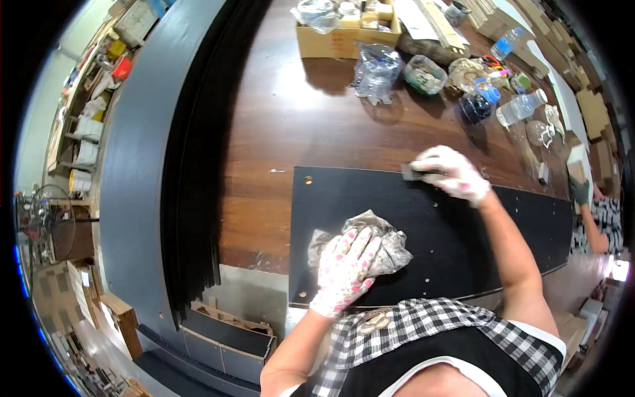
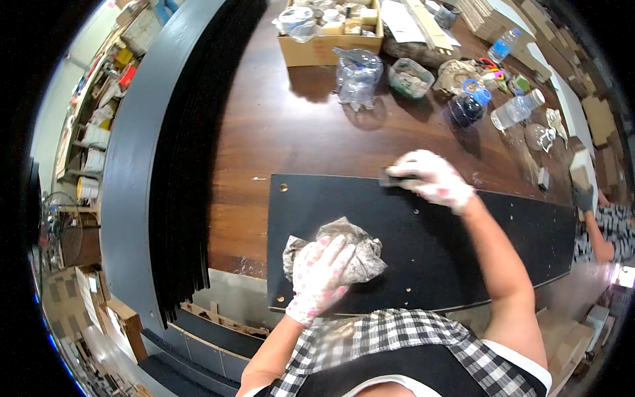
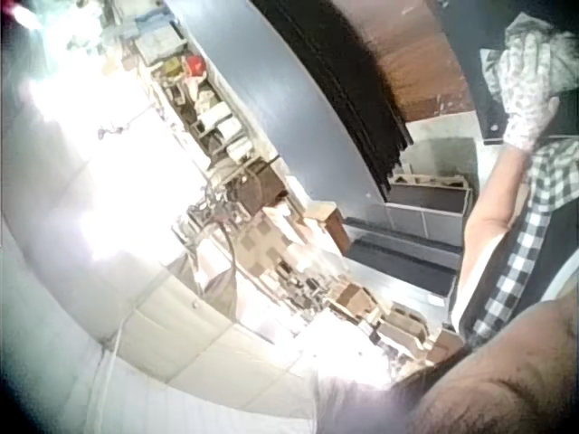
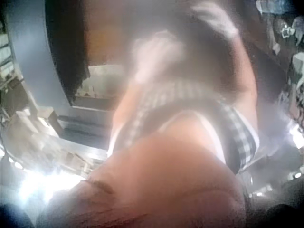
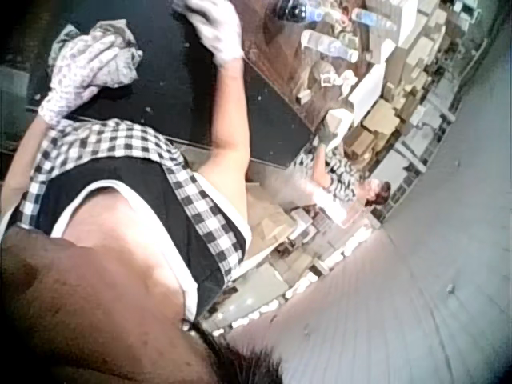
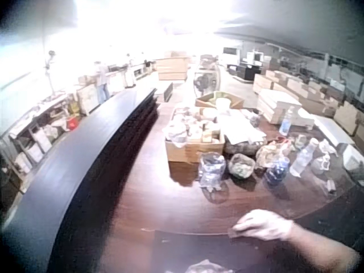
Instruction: The person wipes the surface and edges of black furniture boards with a cloth, handling and turning each board individually before moving them to a stack.
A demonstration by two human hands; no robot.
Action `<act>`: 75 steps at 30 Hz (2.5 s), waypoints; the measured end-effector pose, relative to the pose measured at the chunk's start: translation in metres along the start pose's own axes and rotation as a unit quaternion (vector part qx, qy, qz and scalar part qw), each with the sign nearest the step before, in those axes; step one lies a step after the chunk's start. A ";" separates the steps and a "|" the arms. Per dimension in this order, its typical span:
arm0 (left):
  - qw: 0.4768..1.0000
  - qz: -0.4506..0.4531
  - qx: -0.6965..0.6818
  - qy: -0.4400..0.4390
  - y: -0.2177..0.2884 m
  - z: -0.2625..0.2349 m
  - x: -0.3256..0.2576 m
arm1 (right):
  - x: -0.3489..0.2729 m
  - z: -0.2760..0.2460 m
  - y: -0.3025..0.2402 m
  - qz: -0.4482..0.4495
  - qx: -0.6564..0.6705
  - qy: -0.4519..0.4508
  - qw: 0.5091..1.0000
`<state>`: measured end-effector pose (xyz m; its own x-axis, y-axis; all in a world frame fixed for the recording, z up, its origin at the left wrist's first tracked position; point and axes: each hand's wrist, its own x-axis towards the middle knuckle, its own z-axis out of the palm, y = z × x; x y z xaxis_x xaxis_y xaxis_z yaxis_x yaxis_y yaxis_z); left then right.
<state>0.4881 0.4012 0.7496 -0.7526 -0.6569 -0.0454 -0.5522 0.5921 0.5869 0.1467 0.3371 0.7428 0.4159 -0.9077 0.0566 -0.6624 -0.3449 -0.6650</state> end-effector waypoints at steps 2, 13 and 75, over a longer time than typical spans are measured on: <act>1.000 -0.004 0.012 -0.015 0.004 -0.002 0.007 | -0.086 -0.043 0.023 0.113 0.006 0.030 0.993; 0.990 0.066 0.107 0.056 -0.018 0.009 0.100 | -0.176 -0.033 -0.024 0.241 -0.087 0.146 0.956; 0.935 0.309 0.103 -0.142 0.387 0.265 0.193 | -0.436 -0.138 0.165 0.182 0.317 0.339 0.867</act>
<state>0.0344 0.6277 0.7533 -0.9995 -0.0261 0.0203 -0.0157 0.9144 0.4046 -0.2304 0.6426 0.7112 -0.3522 -0.9351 0.0385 -0.1072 -0.0006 -0.9942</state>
